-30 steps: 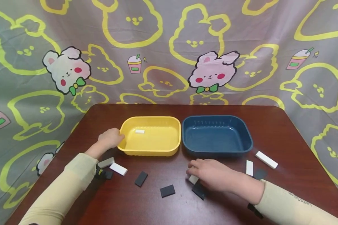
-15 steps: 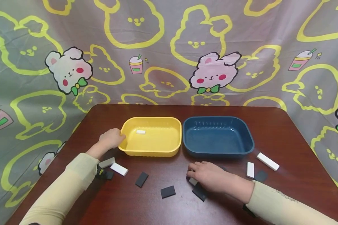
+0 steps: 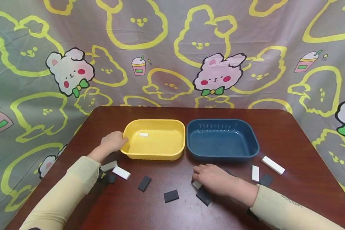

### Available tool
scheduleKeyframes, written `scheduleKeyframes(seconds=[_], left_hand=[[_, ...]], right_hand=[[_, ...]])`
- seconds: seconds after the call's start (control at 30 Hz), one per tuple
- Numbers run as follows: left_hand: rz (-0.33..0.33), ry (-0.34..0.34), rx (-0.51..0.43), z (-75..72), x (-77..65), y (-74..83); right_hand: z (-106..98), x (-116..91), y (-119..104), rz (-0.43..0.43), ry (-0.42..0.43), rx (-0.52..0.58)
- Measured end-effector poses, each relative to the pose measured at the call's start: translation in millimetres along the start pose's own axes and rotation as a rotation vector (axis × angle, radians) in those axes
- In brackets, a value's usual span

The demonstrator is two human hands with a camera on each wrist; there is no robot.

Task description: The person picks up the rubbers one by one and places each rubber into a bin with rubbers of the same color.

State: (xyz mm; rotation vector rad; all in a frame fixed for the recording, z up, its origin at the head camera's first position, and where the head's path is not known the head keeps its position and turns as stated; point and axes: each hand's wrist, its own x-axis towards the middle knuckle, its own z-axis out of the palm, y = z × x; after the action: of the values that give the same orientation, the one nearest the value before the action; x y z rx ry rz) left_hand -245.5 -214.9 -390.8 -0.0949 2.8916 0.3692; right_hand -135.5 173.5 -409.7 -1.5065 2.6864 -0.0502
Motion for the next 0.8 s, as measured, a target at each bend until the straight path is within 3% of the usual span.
scheduleKeyframes(seconds=[0.8], left_hand=[[0.011, 0.01, -0.015, 0.8, -0.6, -0.1]], right_hand=[[-4.8, 1.0, 0.9, -0.014, 0.028, -0.022]])
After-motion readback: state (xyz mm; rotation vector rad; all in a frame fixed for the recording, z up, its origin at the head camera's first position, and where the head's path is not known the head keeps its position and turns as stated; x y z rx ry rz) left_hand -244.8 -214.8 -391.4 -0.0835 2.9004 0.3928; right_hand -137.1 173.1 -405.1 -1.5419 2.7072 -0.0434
